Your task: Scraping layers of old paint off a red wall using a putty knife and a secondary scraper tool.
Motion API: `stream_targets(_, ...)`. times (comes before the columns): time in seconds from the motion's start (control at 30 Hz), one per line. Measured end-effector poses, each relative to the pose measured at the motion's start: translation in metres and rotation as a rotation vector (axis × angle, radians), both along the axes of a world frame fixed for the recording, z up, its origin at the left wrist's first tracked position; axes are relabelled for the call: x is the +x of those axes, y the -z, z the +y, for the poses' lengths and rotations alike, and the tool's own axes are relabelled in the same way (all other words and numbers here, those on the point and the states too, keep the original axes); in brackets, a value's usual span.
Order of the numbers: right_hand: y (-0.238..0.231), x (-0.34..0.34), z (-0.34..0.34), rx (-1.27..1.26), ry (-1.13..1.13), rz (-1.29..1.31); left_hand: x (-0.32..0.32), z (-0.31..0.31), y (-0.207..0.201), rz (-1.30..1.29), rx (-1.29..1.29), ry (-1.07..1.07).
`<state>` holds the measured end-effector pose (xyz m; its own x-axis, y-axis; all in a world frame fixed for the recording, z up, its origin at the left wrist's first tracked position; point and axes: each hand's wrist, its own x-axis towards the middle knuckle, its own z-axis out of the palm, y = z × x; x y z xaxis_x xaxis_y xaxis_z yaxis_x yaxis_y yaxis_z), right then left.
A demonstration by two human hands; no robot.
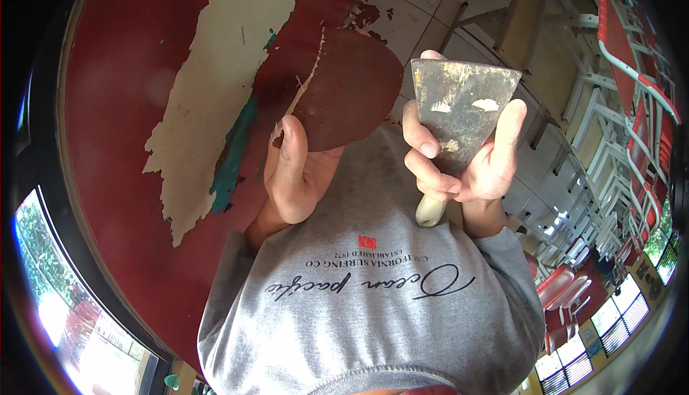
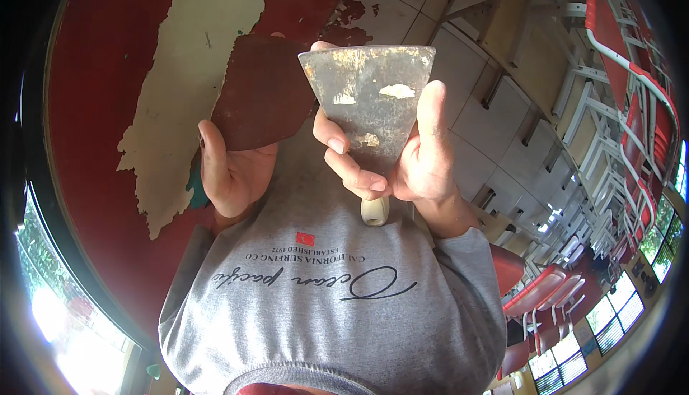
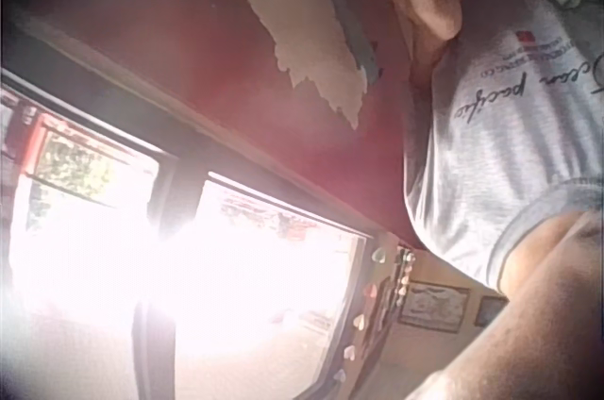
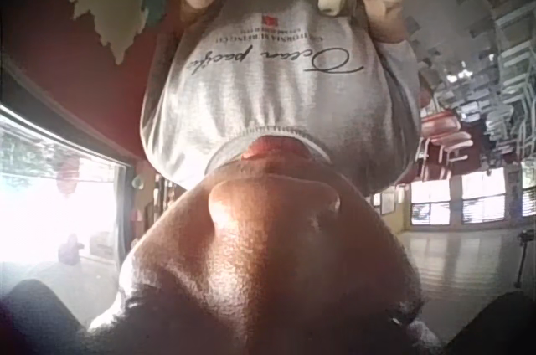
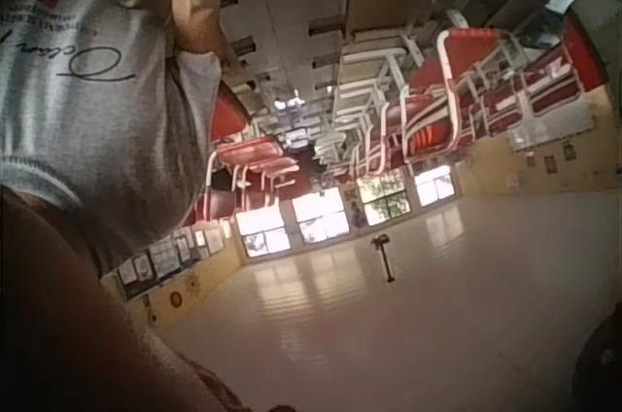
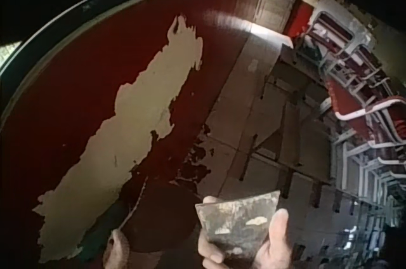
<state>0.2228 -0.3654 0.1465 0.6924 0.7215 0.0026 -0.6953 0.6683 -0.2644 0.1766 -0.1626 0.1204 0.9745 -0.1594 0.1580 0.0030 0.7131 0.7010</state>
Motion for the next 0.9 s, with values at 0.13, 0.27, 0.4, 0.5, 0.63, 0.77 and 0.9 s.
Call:
stream_targets(0.13, 0.001, -0.005, 0.001, -0.031, 0.05, -0.006, -0.001, 0.002, -0.002, 0.007, -0.019, 0.053)
stream_targets(0.27, -0.004, -0.007, -0.001, -0.205, 0.012, -0.025, -0.001, 0.002, 0.003, -0.08, -0.036, 0.068)
stream_targets(0.4, -0.003, 0.0, 0.005, -1.532, 0.483, -1.449, -0.004, -0.006, -0.007, 0.023, -0.087, 0.071)
stream_targets(0.5, -0.004, -0.003, -0.001, -1.672, 0.37, -1.682, -0.002, -0.004, -0.022, 0.194, -0.114, 0.119)
stream_targets(0.63, -0.015, 0.004, -0.013, -1.691, 0.287, -1.88, -0.002, 0.001, -0.015, 0.155, -0.147, 0.208)
stream_targets(0.77, -0.009, -0.003, -0.012, -1.604, 0.386, -2.044, -0.003, 0.002, -0.008, 0.128, -0.405, 0.249)
stream_targets(0.9, -0.023, 0.016, -0.013, -1.633, 0.216, -1.998, -0.002, 0.007, -0.005, 0.138, -0.357, 0.28)
